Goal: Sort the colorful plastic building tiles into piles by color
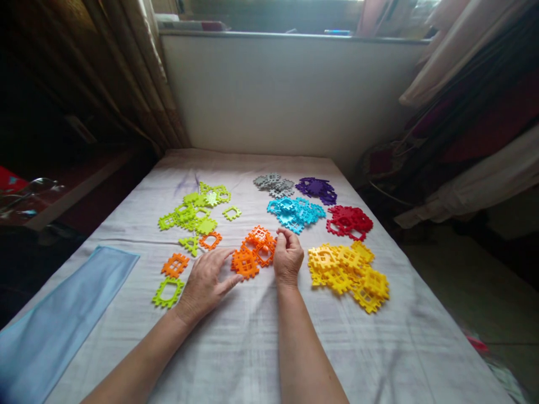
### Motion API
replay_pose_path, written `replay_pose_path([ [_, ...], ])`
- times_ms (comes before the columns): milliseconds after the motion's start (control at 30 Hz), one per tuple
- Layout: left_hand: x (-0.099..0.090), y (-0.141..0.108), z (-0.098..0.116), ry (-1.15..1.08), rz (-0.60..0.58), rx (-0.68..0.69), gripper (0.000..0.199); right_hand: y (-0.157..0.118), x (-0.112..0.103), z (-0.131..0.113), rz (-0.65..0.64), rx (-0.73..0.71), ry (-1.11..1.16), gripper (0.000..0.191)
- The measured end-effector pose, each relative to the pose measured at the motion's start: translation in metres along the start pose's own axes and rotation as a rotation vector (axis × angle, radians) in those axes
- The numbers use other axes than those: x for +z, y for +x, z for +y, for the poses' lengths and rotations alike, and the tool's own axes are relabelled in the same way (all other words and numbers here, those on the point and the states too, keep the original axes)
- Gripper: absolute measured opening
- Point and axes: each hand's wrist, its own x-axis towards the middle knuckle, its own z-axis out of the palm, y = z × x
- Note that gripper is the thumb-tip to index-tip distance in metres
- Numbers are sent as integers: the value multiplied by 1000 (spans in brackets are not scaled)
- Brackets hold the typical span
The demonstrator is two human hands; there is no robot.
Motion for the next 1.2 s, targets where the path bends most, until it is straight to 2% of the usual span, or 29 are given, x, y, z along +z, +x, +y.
replay_pose_path([
  [133, -15, 11, -24, 187, 5, -95, 42, 0, 0, -2, 9, 5, 19, 32],
  [267, -26, 18, -41, 348, -28, -131, 35, 2, 0, -2, 28, 27, 74, 29],
  [433, -24, 16, -43, 349, -10, -113, 24, 6, 0, -4, 79, 92, 186, 26],
  [633, -19, 10, -41, 255, 39, -85, 14, 7, 1, -5, 77, 103, 194, 25],
  [733, -17, 8, -36, 132, 70, -90, 14, 6, 1, -5, 72, 98, 179, 26],
  [867, -15, 9, -19, -26, 86, -32, 14, 6, 1, -3, 55, 72, 150, 28],
  [1033, -6, 12, 8, -76, 14, 38, 12, 6, 1, -3, 51, 65, 144, 29],
  [1200, 1, 11, 20, -72, -63, 49, 15, 6, 0, -3, 42, 80, 145, 27],
])
